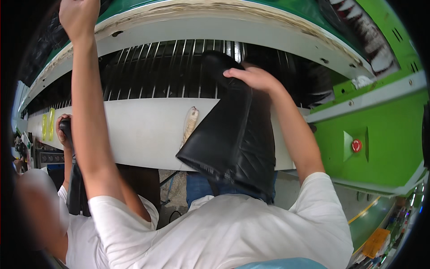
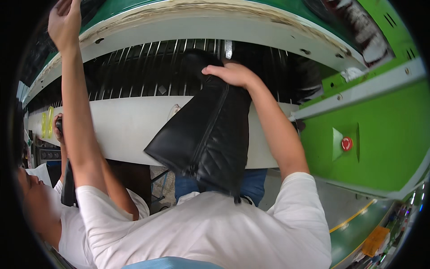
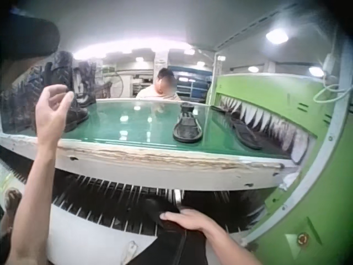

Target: The person repeatedly picks up black boots from a conveyor belt, inspects them by hand, and places them back on the belt. The person handles the boots one at a time, turning them over to check the soles and sides before returning them to the moving line.

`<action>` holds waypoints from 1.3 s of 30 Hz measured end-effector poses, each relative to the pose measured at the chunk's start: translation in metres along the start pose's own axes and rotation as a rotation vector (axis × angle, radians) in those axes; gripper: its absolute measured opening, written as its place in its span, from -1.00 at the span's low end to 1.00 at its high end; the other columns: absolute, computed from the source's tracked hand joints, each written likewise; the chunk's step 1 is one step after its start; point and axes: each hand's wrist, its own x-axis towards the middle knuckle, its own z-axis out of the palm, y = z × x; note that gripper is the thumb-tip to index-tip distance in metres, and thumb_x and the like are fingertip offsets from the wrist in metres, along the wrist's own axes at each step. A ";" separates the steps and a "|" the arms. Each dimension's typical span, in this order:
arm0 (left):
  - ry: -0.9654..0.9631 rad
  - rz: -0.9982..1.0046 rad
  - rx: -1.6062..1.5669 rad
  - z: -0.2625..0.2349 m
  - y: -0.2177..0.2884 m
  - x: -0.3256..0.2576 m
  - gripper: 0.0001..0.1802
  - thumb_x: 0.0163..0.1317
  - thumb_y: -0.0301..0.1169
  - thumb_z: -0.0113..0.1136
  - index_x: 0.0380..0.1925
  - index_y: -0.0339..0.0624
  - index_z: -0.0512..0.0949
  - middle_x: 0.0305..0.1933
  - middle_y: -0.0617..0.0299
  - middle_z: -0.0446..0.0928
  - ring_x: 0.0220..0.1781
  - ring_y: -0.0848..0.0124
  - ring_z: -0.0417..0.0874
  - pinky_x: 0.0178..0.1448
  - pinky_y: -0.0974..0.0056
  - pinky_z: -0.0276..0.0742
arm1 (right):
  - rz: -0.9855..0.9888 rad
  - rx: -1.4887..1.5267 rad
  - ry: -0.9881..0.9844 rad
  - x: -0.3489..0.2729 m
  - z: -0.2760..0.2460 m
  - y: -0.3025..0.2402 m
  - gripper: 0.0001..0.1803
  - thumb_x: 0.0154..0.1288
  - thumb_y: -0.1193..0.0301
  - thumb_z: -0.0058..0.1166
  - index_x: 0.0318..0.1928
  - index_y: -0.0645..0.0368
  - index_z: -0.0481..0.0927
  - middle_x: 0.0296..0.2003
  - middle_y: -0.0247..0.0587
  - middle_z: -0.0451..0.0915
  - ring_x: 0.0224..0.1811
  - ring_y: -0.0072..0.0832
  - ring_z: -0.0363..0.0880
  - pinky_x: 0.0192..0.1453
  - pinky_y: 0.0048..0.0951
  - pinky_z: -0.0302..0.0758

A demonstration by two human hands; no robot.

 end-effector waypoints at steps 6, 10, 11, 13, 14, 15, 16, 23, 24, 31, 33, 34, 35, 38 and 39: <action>-1.081 0.216 -0.580 0.029 0.241 -0.118 -0.19 0.16 -0.19 0.73 0.25 -0.61 0.66 0.34 -0.30 0.71 0.34 -0.06 0.79 0.42 0.05 0.68 | 0.130 0.635 0.058 -0.117 0.047 0.040 -0.11 0.54 -0.21 0.24 0.41 0.42 0.64 0.29 0.06 0.73 0.30 -0.29 0.71 0.40 -0.30 0.61; -1.379 0.221 -0.564 0.054 0.277 -0.133 -0.44 0.02 -0.70 0.55 0.12 -0.40 0.76 0.09 -0.08 0.78 0.08 0.00 0.86 0.09 0.08 0.79 | -0.064 0.354 0.416 -0.174 0.093 0.055 -0.17 0.70 -0.12 0.13 0.61 0.30 0.45 0.48 0.15 0.54 0.50 -0.09 0.57 0.63 -0.17 0.47; -1.418 0.178 -0.569 0.059 0.279 -0.135 -0.50 0.04 -0.74 0.46 0.07 -0.41 0.77 0.05 -0.09 0.78 0.07 -0.04 0.84 0.15 0.07 0.77 | -0.027 0.037 0.607 -0.186 0.099 0.053 -0.16 0.71 -0.12 0.13 0.63 0.30 0.41 0.50 0.19 0.50 0.54 -0.02 0.53 0.67 -0.13 0.42; -1.392 0.241 -0.201 0.061 0.286 -0.134 -0.48 0.14 -0.76 0.37 0.17 -0.42 0.73 0.11 -0.07 0.78 0.12 0.05 0.86 0.24 0.12 0.74 | -0.311 0.063 0.907 -0.209 0.094 0.032 -0.30 0.73 -0.20 0.09 0.27 0.26 0.61 0.24 0.07 0.61 0.24 -0.17 0.63 0.43 -0.15 0.53; -1.408 0.116 -0.237 0.060 0.287 -0.132 -0.47 0.20 -0.70 0.37 0.24 -0.43 0.70 0.16 -0.06 0.78 0.18 0.11 0.84 0.33 0.13 0.69 | -0.382 0.438 0.706 -0.220 0.085 0.017 -0.29 0.74 -0.25 0.04 0.18 0.26 0.63 0.10 -0.01 0.63 0.13 -0.25 0.62 0.33 -0.21 0.54; -1.422 -0.007 -0.273 0.063 0.286 -0.129 -0.44 0.26 -0.63 0.37 0.31 -0.43 0.67 0.22 -0.05 0.77 0.25 0.17 0.82 0.42 0.14 0.64 | -0.418 0.566 0.605 -0.235 0.074 -0.001 -0.25 0.74 -0.30 -0.02 0.11 0.25 0.64 -0.02 -0.07 0.63 0.04 -0.31 0.60 0.25 -0.26 0.54; -1.448 -0.088 -0.359 0.063 0.281 -0.125 -0.38 0.37 -0.45 0.37 0.41 -0.45 0.60 0.32 -0.03 0.74 0.37 0.25 0.73 0.53 0.15 0.53 | -0.448 0.700 0.484 -0.246 0.067 -0.019 -0.20 0.74 -0.36 -0.07 0.05 0.25 0.66 -0.15 -0.14 0.63 -0.05 -0.37 0.58 0.18 -0.32 0.54; -1.481 0.034 -0.209 0.084 0.294 -0.104 -0.76 0.47 -0.52 0.44 0.06 -0.39 0.77 0.06 0.07 0.83 0.12 0.29 0.82 0.35 0.21 0.63 | -0.573 0.337 0.353 -0.272 0.026 -0.077 -0.23 0.69 -0.32 0.12 -0.18 0.25 0.76 -0.42 -0.40 0.57 -0.32 -0.62 0.46 -0.22 -0.42 0.43; -1.493 0.019 -0.224 0.086 0.297 -0.103 -0.77 0.44 -0.55 0.45 0.04 -0.39 0.77 0.05 0.07 0.83 0.11 0.30 0.83 0.34 0.21 0.64 | -0.586 0.364 0.361 -0.271 0.026 -0.076 -0.27 0.67 -0.27 0.20 -0.21 0.24 0.77 -0.46 -0.41 0.53 -0.35 -0.63 0.45 -0.28 -0.41 0.41; -1.643 0.095 -0.123 0.097 0.312 -0.079 -0.72 0.28 -0.69 0.47 0.01 -0.45 0.76 0.06 0.00 0.84 0.15 0.26 0.84 0.40 0.17 0.64 | -0.725 0.572 0.385 -0.265 0.027 -0.075 -0.56 0.72 0.08 0.28 -0.21 0.20 0.72 -0.42 -0.50 0.55 -0.35 -0.70 0.42 -0.25 -0.47 0.40; -1.619 0.133 -0.101 0.102 0.312 -0.076 -0.74 0.27 -0.70 0.49 -0.03 -0.43 0.78 0.01 0.02 0.85 0.10 0.26 0.87 0.35 0.18 0.68 | -0.722 0.623 0.412 -0.259 0.023 -0.075 -0.62 0.68 0.17 0.30 -0.21 0.24 0.72 -0.41 -0.41 0.63 -0.35 -0.66 0.51 -0.22 -0.42 0.48; -1.599 0.135 -0.106 0.108 0.305 -0.081 -0.75 0.26 -0.69 0.50 -0.05 -0.42 0.80 -0.02 0.02 0.86 0.07 0.25 0.88 0.32 0.19 0.70 | -0.709 0.684 0.420 -0.254 0.024 -0.072 -0.63 0.67 0.18 0.30 -0.26 0.21 0.69 -0.42 -0.49 0.59 -0.35 -0.71 0.46 -0.24 -0.46 0.45; -1.572 0.132 -0.103 0.107 0.302 -0.086 -0.77 0.26 -0.69 0.51 -0.07 -0.41 0.81 -0.04 0.03 0.86 0.04 0.24 0.89 0.29 0.20 0.71 | -0.685 0.740 0.411 -0.251 0.026 -0.071 -0.63 0.67 0.19 0.30 -0.27 0.21 0.69 -0.42 -0.49 0.59 -0.35 -0.71 0.47 -0.24 -0.46 0.45; -1.454 0.190 -0.115 0.097 0.298 -0.092 -0.82 0.28 -0.65 0.53 -0.12 -0.37 0.82 -0.08 0.03 0.87 -0.01 0.18 0.91 0.22 0.15 0.77 | -0.544 0.808 0.365 -0.246 0.032 -0.061 -0.70 0.71 0.27 0.29 -0.26 0.14 0.67 -0.36 -0.53 0.61 -0.32 -0.77 0.52 -0.22 -0.57 0.51; -1.436 0.203 -0.106 0.091 0.294 -0.093 -0.82 0.29 -0.64 0.54 -0.11 -0.37 0.82 -0.07 0.03 0.87 0.00 0.17 0.91 0.22 0.15 0.78 | -0.505 0.779 0.385 -0.237 0.038 -0.050 -0.70 0.69 0.28 0.30 -0.26 0.15 0.67 -0.36 -0.52 0.61 -0.33 -0.75 0.51 -0.23 -0.56 0.51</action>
